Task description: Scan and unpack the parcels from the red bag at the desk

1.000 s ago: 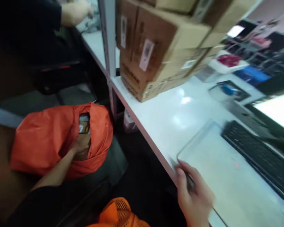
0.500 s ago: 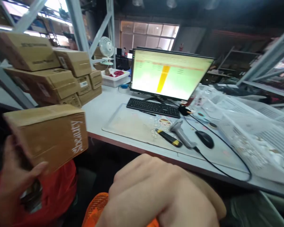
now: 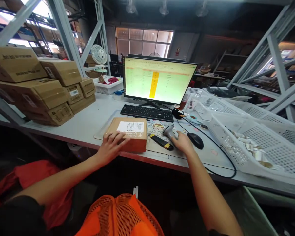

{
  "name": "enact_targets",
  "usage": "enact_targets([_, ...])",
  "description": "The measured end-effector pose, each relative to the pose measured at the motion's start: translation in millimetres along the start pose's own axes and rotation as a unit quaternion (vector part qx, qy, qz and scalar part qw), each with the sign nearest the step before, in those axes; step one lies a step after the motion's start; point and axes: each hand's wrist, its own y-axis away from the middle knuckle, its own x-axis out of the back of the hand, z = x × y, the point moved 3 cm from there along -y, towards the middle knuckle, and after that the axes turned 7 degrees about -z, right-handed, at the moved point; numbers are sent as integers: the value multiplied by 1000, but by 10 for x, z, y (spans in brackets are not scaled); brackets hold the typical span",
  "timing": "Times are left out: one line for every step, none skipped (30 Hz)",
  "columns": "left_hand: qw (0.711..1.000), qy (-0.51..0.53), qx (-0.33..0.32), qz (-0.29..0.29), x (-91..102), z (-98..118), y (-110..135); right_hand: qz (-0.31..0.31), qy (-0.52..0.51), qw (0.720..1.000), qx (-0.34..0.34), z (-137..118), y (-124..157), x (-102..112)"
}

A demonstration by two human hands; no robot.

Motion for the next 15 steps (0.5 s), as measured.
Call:
enact_targets([1000,-8,-7,3,-15,34,6,-15,11,1000,-2,24,-9,-82])
enact_targets([1000,-15,-14,4,-23,55,9,-28,23,999,-2,24,-5,-144])
enact_targets([1000,-22,-21,2,-27,64,6,-38,34,999,-2,5,-1,-188])
enact_targets([999,-27,-30,0,-26,66,-2,-47,46,998,-1,-26,-3,-217])
enact_targets([999,-33,-37,-2,-23,64,-13,-54,56,997,-3,-66,-14,-233])
enact_targets([999,-37,-40,-3,-18,58,-27,-59,65,996,-5,-108,-32,-235])
enact_targets([998,-41,-38,-3,-11,52,-39,-64,71,995,-9,-150,-55,-221])
enact_targets([998,-45,-36,-1,-3,49,-49,-67,74,995,-15,-189,-77,-186])
enact_targets([998,-50,-35,2,4,51,-57,-71,74,994,-22,-221,-95,-127])
enact_targets([998,-55,-35,5,11,55,-62,-76,72,994,-26,-248,-106,-40])
enact_targets([998,-59,-35,8,20,61,-64,-83,58,994,-28,-267,-108,77])
enact_targets([997,-63,-36,12,30,67,-65,-88,33,995,-26,-278,-102,223])
enact_targets([997,-66,-37,15,39,72,-65,-94,-1,995,-18,-284,-89,392])
enact_targets([997,-68,-38,17,49,74,-66,-103,-41,994,-5,-283,-75,574])
enact_targets([997,-70,-38,19,57,73,-66,-101,-82,991,15,-281,-63,768])
